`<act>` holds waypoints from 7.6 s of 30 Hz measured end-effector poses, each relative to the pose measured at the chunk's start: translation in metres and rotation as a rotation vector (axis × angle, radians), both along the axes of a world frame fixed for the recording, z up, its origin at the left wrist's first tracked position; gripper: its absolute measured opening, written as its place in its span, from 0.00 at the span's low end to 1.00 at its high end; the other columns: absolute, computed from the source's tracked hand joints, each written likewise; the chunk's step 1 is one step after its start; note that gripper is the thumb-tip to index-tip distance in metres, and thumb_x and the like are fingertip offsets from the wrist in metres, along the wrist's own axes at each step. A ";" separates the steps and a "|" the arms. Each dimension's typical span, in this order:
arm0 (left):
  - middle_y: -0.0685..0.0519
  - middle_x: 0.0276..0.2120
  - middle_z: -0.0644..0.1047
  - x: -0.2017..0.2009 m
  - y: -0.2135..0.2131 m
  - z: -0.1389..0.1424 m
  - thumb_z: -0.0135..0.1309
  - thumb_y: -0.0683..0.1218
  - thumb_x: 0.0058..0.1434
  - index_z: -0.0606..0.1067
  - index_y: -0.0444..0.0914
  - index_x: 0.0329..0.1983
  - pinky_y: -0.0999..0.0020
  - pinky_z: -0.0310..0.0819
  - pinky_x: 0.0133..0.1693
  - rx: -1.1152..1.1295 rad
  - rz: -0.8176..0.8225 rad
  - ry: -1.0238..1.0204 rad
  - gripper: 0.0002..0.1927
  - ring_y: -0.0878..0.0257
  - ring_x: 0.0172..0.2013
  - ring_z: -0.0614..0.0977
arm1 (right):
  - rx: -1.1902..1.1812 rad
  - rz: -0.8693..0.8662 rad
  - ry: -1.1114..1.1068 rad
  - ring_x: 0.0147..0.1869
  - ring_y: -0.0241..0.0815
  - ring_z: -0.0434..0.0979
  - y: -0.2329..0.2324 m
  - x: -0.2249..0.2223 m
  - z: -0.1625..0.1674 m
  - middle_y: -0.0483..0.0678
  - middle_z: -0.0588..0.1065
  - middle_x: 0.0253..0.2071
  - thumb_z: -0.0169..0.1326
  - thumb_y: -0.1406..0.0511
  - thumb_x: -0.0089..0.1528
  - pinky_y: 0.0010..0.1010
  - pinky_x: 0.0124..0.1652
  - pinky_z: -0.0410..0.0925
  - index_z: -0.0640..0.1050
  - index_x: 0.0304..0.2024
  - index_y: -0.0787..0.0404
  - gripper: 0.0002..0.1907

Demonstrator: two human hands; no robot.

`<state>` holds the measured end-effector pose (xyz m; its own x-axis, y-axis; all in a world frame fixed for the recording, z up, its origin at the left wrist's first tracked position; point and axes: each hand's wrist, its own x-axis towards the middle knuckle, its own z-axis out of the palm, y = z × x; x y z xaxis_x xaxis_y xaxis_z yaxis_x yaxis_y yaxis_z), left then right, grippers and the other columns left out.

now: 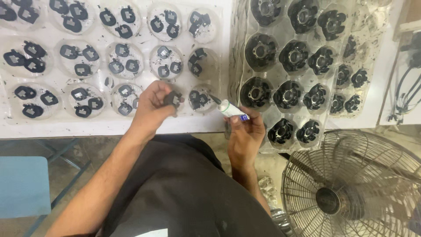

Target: The person applies grease from a tube onto small black plastic components and places the treated parts into blister trays. They wipe the tube tip with a cloth, pick parts one at a time from the trays, apply the grease to each part, and set the finished parts back into the trays.

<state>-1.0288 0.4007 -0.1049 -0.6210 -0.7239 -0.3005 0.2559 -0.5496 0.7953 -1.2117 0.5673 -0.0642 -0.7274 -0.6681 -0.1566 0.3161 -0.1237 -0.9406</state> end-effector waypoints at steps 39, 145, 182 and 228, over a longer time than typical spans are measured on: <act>0.46 0.54 0.79 0.024 0.048 0.158 0.57 0.24 0.59 0.74 0.30 0.57 0.65 0.86 0.52 -0.295 0.074 -0.010 0.23 0.61 0.51 0.84 | -0.350 0.076 1.235 0.40 0.46 0.80 0.007 0.008 0.111 0.52 0.76 0.34 0.62 0.78 0.55 0.39 0.42 0.81 0.76 0.36 0.66 0.10; 0.48 0.37 0.81 0.002 -0.022 -0.077 0.55 0.39 0.53 0.80 0.40 0.35 0.51 0.77 0.39 -1.411 -0.663 -0.943 0.08 0.47 0.39 0.83 | -0.286 0.164 -0.533 0.56 0.45 0.79 0.012 -0.052 0.042 0.52 0.78 0.52 0.53 0.72 0.72 0.35 0.51 0.74 0.72 0.62 0.65 0.16; 0.48 0.53 0.77 -0.010 0.040 0.162 0.55 0.23 0.60 0.77 0.31 0.57 0.66 0.88 0.51 -0.350 0.144 -0.046 0.23 0.64 0.49 0.83 | -0.363 -0.124 0.934 0.44 0.47 0.81 0.005 -0.003 0.094 0.51 0.76 0.35 0.63 0.76 0.56 0.33 0.42 0.79 0.74 0.39 0.62 0.13; 0.48 0.51 0.79 -0.024 0.060 0.117 0.62 0.39 0.66 0.70 0.29 0.67 0.61 0.80 0.56 0.139 0.050 0.275 0.27 0.61 0.51 0.81 | -0.319 -0.103 0.998 0.42 0.40 0.77 -0.009 -0.010 0.089 0.50 0.75 0.37 0.63 0.78 0.60 0.29 0.37 0.80 0.73 0.41 0.64 0.13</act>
